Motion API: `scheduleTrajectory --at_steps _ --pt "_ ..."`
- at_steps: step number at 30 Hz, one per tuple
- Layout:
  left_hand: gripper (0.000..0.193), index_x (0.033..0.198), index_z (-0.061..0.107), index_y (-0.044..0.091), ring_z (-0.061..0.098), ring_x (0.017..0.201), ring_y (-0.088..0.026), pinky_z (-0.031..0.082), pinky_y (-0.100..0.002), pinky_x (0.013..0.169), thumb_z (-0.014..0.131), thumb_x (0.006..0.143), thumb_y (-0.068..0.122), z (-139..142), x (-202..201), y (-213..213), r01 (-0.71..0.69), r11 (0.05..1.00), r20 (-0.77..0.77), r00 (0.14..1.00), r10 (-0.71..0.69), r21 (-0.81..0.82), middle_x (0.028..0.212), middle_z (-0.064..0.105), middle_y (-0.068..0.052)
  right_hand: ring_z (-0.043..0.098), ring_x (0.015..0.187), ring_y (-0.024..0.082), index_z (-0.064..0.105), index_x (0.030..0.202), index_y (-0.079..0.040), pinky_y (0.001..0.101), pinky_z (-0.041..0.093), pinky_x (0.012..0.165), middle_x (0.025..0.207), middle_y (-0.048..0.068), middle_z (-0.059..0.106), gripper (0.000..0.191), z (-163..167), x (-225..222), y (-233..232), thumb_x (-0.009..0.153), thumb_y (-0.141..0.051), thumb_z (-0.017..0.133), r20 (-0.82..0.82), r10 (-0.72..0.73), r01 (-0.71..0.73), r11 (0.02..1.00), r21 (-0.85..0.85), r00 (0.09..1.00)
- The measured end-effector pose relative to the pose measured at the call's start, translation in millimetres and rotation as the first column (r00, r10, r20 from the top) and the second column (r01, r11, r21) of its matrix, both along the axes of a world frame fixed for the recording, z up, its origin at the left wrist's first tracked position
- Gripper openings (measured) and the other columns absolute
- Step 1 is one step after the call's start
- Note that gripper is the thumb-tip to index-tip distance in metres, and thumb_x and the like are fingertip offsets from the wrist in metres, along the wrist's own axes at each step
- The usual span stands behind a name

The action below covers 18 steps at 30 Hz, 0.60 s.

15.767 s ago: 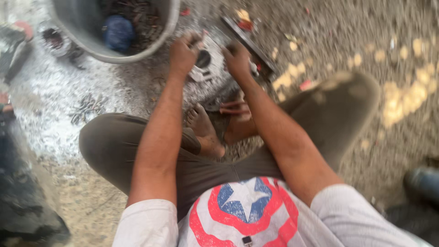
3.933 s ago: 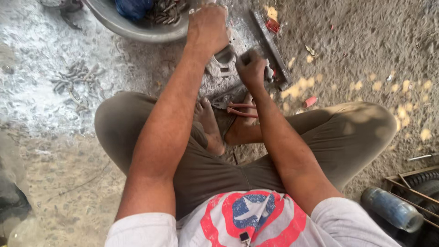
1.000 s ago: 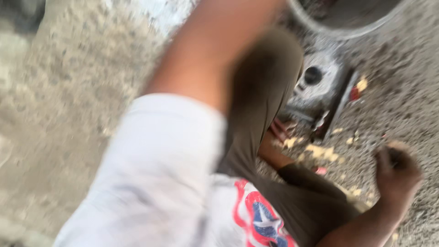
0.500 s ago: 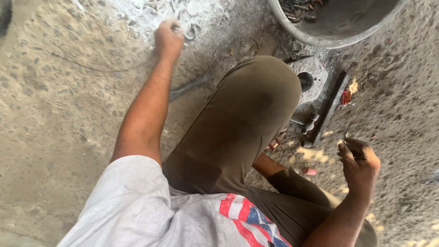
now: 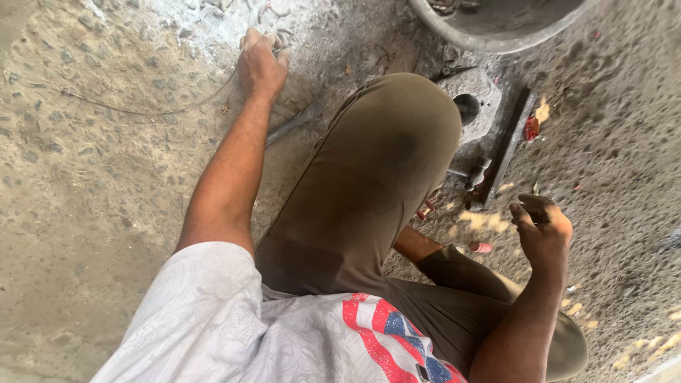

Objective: The person sits cross-legged on the ground and repeatedly places small metal pins into a metal mold, then strikes them with a hammer to shape them. The person picks up pins from a pile on the ground, places them in the mold, hammers them, and removes the shaped pieces.

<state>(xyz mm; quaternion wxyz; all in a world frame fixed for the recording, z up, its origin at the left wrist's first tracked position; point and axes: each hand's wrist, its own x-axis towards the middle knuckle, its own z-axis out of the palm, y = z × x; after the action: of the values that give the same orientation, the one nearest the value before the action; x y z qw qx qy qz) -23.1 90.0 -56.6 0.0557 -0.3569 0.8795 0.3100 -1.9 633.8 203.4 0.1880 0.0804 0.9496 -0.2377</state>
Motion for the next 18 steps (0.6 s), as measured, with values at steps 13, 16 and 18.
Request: scheduleTrajectory --at_steps 13,16,18 --pt "0.008 0.095 0.075 0.004 0.067 0.06 -0.009 0.047 -0.023 0.049 0.074 0.095 0.012 75 -21 -8 -0.009 0.663 -0.325 0.867 0.379 0.748 0.076 0.073 -0.002 0.075 0.094 0.021 0.074 0.119 -0.005 0.034 0.06 0.082 0.106 0.014 0.077 0.028 23 -5 -15 0.094 -0.016 0.079 -0.081 0.059 -0.061 0.998 -0.015 0.995" --pt "0.009 0.098 0.076 0.004 0.067 0.061 -0.008 0.05 -0.022 0.051 0.071 0.095 0.012 120 -45 2 0.111 0.659 -0.378 0.883 0.279 0.744 0.077 0.073 -0.002 0.075 0.091 0.021 0.075 0.119 -0.006 0.0343 0.06 0.08 0.105 0.013 0.077 0.029 31 -7 -19 0.093 -0.017 0.08 -0.103 0.068 -0.066 0.998 0.02 0.992" --pt "0.01 0.1 0.076 0.003 0.067 0.063 -0.008 0.05 -0.022 0.054 0.07 0.097 0.011 162 -66 10 0.253 0.674 -0.474 0.866 0.162 0.694 0.078 0.074 -0.002 0.075 0.093 0.021 0.076 0.118 -0.006 0.0336 0.061 0.081 0.107 0.013 0.077 0.029 38 -10 -22 0.092 -0.017 0.08 -0.156 0.126 -0.123 0.992 0.027 0.98"
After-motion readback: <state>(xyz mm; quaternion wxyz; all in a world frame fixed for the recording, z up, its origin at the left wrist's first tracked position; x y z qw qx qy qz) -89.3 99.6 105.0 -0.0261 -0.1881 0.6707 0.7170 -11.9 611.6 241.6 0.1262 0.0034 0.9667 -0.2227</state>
